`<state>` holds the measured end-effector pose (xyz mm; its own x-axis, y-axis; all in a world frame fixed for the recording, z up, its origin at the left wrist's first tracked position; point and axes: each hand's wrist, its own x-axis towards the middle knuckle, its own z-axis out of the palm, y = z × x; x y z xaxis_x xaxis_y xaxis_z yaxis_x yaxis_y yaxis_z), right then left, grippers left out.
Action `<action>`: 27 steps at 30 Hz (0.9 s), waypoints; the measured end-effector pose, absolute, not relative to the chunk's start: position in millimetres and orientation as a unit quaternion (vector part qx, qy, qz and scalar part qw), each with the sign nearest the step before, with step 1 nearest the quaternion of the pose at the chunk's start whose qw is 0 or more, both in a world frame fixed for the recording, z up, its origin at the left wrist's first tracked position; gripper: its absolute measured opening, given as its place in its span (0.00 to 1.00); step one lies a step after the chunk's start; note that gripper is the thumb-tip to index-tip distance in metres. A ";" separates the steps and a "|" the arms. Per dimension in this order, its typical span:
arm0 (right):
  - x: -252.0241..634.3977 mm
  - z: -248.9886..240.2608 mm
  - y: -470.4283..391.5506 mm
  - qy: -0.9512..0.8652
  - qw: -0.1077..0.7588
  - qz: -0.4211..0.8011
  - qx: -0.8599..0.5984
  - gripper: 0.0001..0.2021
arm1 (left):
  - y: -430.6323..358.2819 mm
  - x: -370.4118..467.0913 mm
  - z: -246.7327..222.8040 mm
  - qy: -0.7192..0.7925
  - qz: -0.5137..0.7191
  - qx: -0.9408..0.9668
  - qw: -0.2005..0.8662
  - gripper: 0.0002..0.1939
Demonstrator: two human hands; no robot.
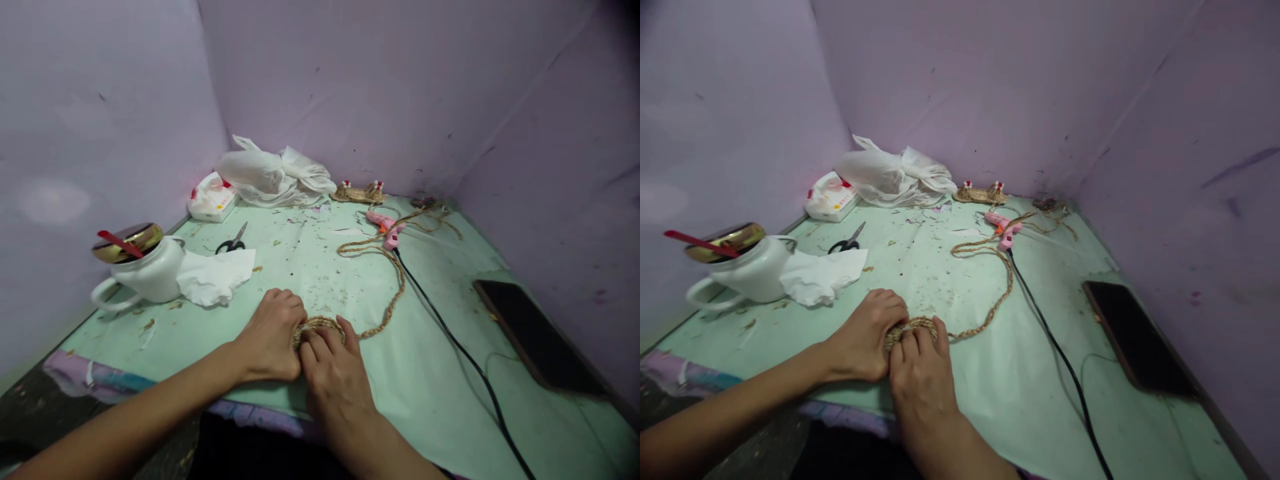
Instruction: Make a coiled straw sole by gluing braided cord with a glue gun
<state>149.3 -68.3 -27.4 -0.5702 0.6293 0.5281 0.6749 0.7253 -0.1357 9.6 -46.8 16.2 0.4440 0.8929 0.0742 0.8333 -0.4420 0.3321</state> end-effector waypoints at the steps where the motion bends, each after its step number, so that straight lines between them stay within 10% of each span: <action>1: 149.4 -26.9 -68.8 -0.884 0.279 -0.040 -0.373 0.10 | -47.3 9.5 15.5 0.514 0.125 0.840 0.124 0.08; 27: 168.0 -20.9 -69.5 -0.842 0.389 0.115 -0.356 0.10 | -51.7 8.4 37.0 0.490 0.025 0.864 0.113 0.08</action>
